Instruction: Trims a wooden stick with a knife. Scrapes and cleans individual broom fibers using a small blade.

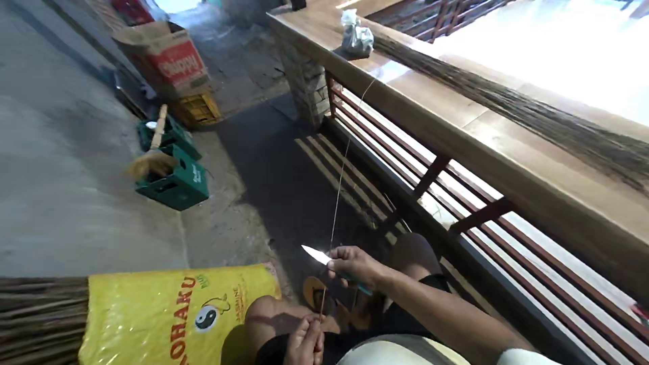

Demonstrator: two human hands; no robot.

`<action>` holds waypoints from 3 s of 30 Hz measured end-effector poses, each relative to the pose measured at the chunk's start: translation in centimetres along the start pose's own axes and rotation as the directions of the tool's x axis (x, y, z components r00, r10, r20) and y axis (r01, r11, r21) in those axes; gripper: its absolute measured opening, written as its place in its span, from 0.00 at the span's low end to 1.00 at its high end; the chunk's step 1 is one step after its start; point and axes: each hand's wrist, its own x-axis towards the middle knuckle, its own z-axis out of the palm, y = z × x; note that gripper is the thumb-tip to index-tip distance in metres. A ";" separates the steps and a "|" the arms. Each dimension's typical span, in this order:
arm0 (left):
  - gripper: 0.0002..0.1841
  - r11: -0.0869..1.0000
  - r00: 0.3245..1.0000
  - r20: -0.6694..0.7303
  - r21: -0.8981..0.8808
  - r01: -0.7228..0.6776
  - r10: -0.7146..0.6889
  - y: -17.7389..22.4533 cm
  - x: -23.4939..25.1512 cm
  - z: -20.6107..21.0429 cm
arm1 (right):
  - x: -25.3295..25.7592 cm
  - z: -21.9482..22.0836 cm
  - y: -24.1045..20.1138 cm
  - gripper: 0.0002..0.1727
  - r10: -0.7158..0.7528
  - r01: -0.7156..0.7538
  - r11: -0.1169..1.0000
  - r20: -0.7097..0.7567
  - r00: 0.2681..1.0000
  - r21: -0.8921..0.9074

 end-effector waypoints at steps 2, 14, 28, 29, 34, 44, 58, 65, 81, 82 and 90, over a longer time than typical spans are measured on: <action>0.16 0.999 1.000 -0.017 0.051 0.009 -0.008 0.2 0.0 0.3 | 0.1 0.7 0.5 0.10 0.000 0.000 1.000 0.002 1.000 -0.002; 0.12 0.987 0.986 -0.122 0.134 -0.094 0.110 1.4 -0.4 -0.6 | 0.1 1.9 0.4 0.10 0.044 -0.042 0.998 0.031 0.999 -0.054; 0.13 0.998 0.997 -0.060 -0.027 0.052 -0.054 0.5 -0.9 -2.0 | 1.0 -0.3 -0.8 0.14 0.032 -0.024 0.995 -0.089 0.995 0.093; 0.13 0.998 0.997 -0.054 -0.029 0.061 -0.062 0.4 -0.9 -2.0 | 0.9 0.1 -0.4 0.17 0.026 -0.020 0.997 -0.068 0.997 0.079; 0.10 0.998 0.998 -0.055 -0.064 0.028 -0.032 0.8 0.0 -1.5 | -0.6 3.3 3.6 0.17 0.072 -0.067 0.997 0.179 0.981 -0.033; 0.12 0.996 0.993 -0.080 -0.006 0.084 -0.084 0.3 -0.2 -1.7 | 1.2 -0.1 0.9 0.21 0.037 -0.031 0.995 -0.062 0.997 0.093; 0.12 0.997 0.995 -0.094 0.052 0.049 -0.044 0.5 -0.1 -2.3 | 1.1 0.9 0.5 0.23 0.009 -0.003 0.996 -0.067 0.998 0.092; 0.10 1.000 0.995 -0.101 0.017 0.001 0.001 0.9 0.7 -1.2 | 0.2 2.9 3.0 0.18 0.044 -0.053 0.995 0.098 0.994 0.087; 0.12 0.988 0.995 0.022 -0.117 0.100 -0.098 0.4 -1.7 -2.9 | 0.6 0.4 0.0 0.15 0.050 -0.043 0.993 -0.054 0.997 0.110; 0.12 0.988 0.994 0.024 -0.112 0.107 -0.105 0.4 -1.7 -3.0 | 0.7 0.3 0.1 0.16 0.043 -0.036 0.992 -0.059 0.997 0.120; 0.10 0.998 0.994 -0.084 -0.031 0.061 -0.063 0.7 -0.3 -1.4 | -0.8 3.2 3.0 0.21 0.042 -0.049 0.997 0.121 0.992 0.056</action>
